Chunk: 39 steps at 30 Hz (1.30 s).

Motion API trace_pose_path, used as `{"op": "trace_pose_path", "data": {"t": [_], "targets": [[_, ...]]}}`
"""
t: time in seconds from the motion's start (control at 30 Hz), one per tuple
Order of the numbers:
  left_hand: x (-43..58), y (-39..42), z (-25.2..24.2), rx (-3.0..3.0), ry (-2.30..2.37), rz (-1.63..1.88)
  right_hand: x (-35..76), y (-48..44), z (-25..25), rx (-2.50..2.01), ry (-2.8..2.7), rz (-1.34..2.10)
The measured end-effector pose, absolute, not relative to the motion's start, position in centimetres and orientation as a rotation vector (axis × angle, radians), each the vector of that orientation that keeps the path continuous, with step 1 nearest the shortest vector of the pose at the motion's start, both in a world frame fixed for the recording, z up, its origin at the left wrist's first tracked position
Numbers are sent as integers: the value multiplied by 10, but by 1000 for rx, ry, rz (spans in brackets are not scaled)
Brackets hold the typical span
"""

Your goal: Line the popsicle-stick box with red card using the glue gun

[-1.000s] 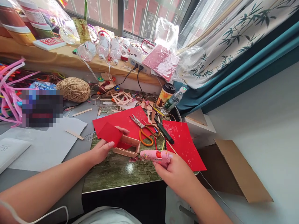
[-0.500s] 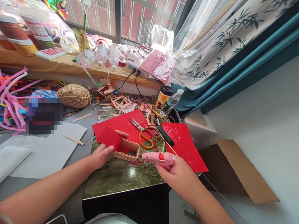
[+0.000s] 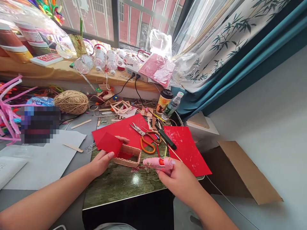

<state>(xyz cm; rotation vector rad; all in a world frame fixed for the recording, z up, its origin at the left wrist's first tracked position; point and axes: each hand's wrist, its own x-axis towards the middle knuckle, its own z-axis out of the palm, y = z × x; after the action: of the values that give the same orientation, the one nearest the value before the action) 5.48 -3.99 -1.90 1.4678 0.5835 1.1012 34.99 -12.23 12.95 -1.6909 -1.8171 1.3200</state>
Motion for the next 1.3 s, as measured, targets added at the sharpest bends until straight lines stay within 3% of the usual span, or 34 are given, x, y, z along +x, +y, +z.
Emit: {"op": "trace_pose_path", "data": {"t": [1.3], "targets": [[56,-38,-28,1400,567,1111,349,-117,132,-1741,-1793,1328]]}}
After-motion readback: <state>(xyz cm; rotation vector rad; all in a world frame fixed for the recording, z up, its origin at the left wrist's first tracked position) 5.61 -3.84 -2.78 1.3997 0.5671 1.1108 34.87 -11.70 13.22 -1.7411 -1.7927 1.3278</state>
